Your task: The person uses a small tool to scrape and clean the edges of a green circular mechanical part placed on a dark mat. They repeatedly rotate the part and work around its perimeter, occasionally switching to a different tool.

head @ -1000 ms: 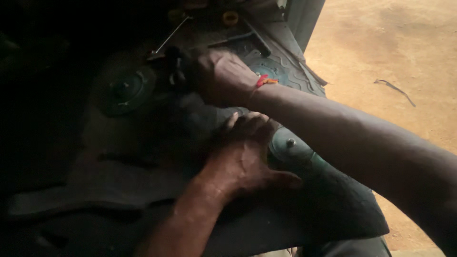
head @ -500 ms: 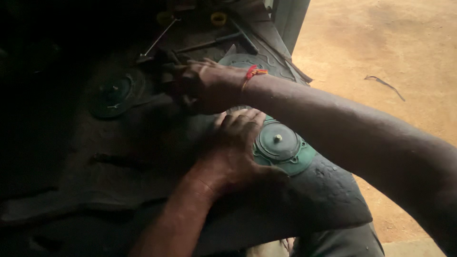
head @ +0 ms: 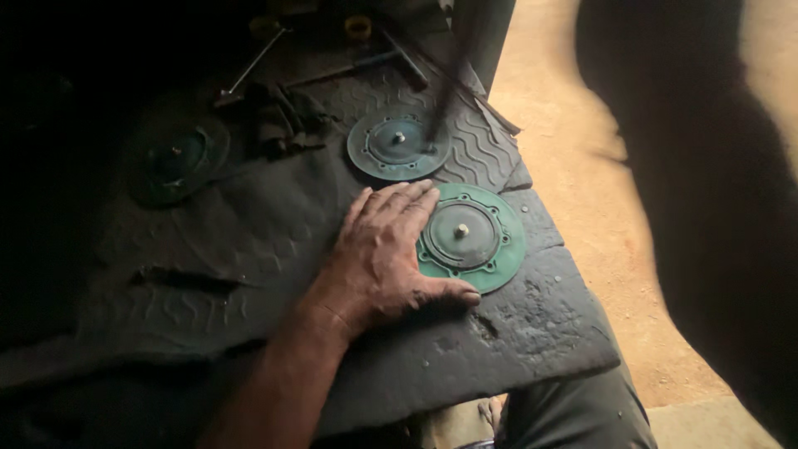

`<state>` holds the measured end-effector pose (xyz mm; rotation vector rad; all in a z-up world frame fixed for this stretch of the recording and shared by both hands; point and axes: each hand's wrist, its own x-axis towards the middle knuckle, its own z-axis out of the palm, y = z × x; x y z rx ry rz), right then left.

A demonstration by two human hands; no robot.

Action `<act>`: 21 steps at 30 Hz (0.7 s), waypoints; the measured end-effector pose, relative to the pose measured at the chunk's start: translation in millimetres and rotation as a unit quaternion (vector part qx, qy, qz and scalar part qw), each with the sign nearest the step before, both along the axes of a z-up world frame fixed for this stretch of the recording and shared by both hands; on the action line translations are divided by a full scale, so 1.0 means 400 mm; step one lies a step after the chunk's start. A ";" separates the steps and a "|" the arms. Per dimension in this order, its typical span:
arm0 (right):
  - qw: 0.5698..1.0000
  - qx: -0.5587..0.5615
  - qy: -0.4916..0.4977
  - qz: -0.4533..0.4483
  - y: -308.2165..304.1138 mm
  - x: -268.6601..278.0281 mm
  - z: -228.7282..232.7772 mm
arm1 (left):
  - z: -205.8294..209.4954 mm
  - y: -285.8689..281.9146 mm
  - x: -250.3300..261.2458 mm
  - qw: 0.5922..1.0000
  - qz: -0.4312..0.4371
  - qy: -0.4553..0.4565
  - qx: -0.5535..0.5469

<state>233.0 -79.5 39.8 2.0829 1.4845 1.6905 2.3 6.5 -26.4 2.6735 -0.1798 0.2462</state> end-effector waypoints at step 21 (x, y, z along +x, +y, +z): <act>0.633 0.244 0.693 0.245 -0.546 -0.388 -0.191 | 0.009 -0.004 -0.008 1.000 -0.001 -0.011 0.017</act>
